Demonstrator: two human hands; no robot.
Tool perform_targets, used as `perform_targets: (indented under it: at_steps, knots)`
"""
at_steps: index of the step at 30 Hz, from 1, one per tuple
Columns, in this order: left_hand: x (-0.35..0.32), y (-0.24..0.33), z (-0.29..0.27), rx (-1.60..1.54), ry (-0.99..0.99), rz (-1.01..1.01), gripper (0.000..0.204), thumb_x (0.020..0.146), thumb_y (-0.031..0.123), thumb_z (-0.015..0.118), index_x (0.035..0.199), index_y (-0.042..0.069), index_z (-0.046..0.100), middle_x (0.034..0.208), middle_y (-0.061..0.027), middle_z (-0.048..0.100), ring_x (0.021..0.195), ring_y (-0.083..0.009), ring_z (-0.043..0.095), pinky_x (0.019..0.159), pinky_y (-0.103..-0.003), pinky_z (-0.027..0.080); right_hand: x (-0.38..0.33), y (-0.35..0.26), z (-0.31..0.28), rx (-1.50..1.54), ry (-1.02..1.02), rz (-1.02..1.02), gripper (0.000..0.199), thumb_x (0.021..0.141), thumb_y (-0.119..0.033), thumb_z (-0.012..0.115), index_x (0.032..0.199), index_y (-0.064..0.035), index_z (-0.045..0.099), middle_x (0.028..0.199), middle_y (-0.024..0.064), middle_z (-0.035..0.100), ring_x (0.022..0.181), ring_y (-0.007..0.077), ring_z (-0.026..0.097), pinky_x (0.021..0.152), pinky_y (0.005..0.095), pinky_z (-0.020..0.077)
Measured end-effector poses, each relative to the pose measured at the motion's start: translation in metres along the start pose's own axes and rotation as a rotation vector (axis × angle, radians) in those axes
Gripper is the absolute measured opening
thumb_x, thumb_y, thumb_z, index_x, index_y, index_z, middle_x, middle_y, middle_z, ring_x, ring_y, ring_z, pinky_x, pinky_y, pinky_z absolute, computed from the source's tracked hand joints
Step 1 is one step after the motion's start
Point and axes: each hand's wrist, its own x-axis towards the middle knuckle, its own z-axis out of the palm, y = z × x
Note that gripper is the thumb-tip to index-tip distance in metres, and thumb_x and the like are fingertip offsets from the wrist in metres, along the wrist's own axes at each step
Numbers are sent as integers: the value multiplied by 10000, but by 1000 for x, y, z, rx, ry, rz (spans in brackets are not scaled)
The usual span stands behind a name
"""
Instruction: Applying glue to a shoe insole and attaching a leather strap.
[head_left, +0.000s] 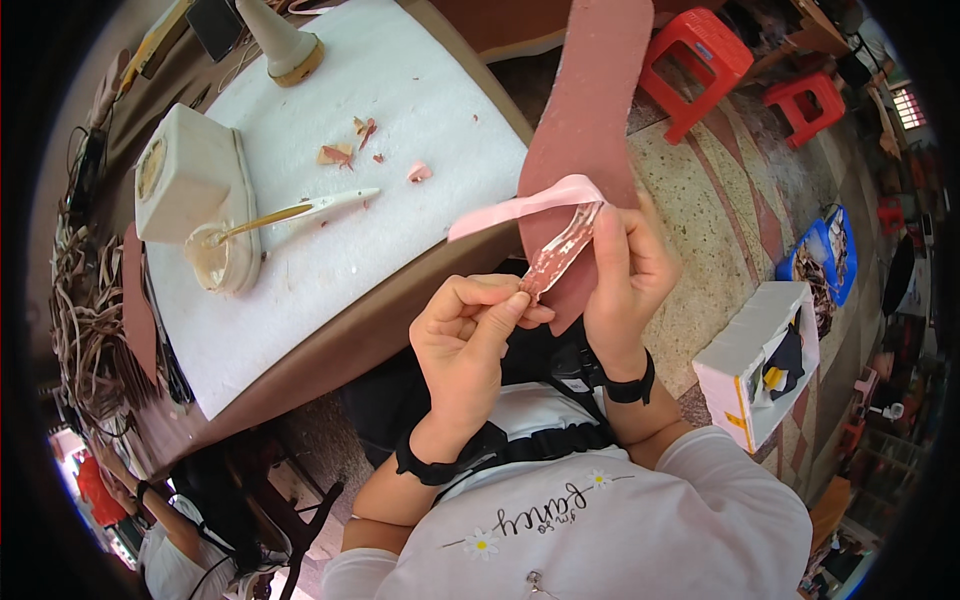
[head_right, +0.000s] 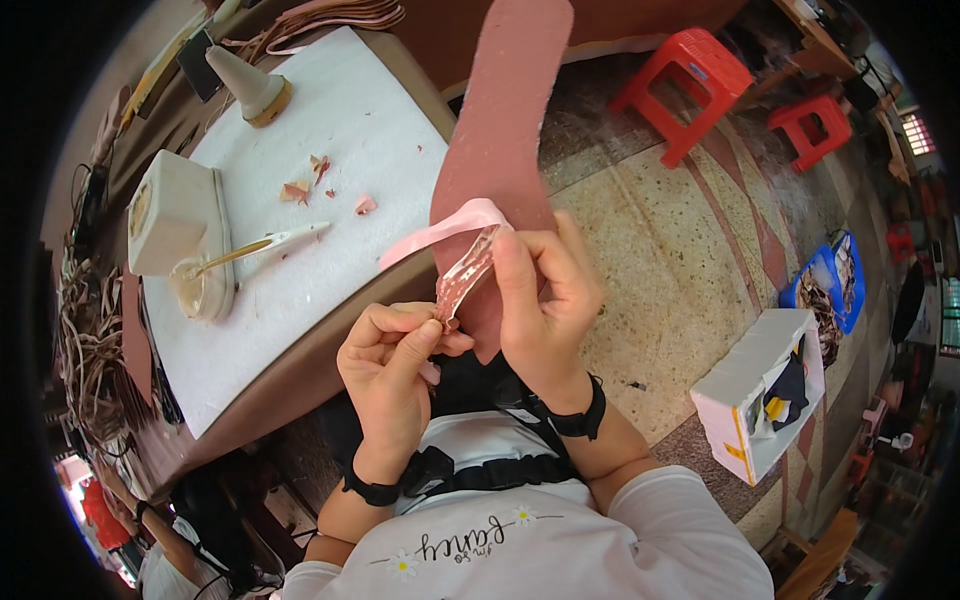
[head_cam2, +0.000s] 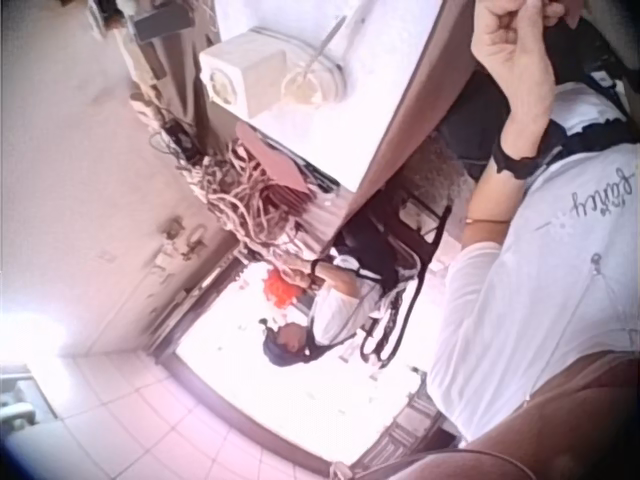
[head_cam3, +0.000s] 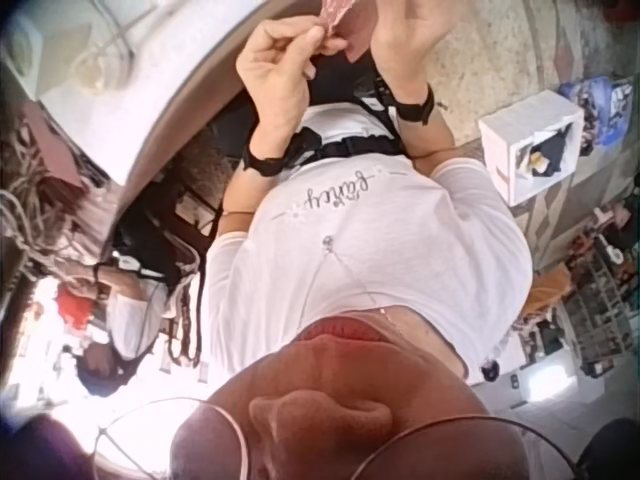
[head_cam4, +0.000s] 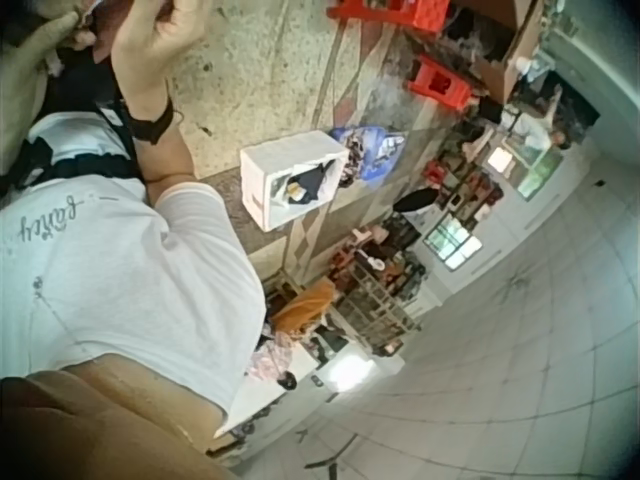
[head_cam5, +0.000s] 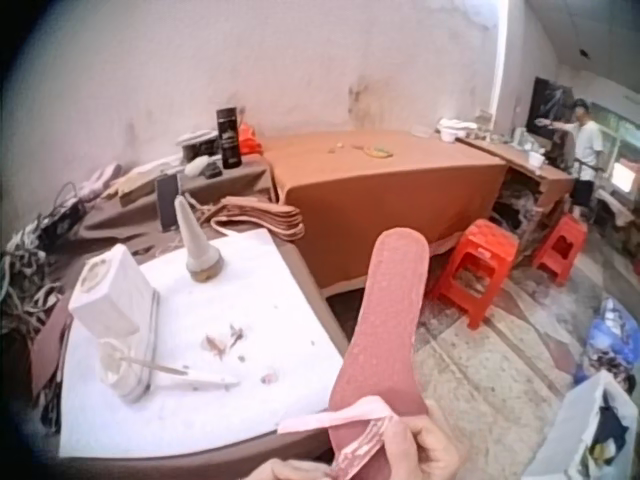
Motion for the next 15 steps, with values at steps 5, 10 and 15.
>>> perform_targets:
  at_steps: [5,10,15]
  knots:
    - [-1,2,16,-44,-26,73,46,859,-83,566,890,-50,557,955,-158,635,809,-180,662,720,-262,546,-2,6,-1,120,-86,-184,171,858,-118,628,746,8,600,778,58,504,597,94,442,519,226,332]
    - [0,-1,28,20,20,78,34,849,-64,587,866,-43,566,940,-162,641,772,-181,660,672,-256,541,-6,-9,5,100,-4,9,130,838,-79,649,759,18,614,770,53,501,577,79,439,488,223,322]
    - [1,-2,27,60,67,4,29,842,-35,606,843,-28,578,945,-174,652,729,-198,664,635,-261,536,0,-1,1,-25,53,-85,113,818,-29,655,725,15,607,742,39,492,572,82,431,482,229,313]
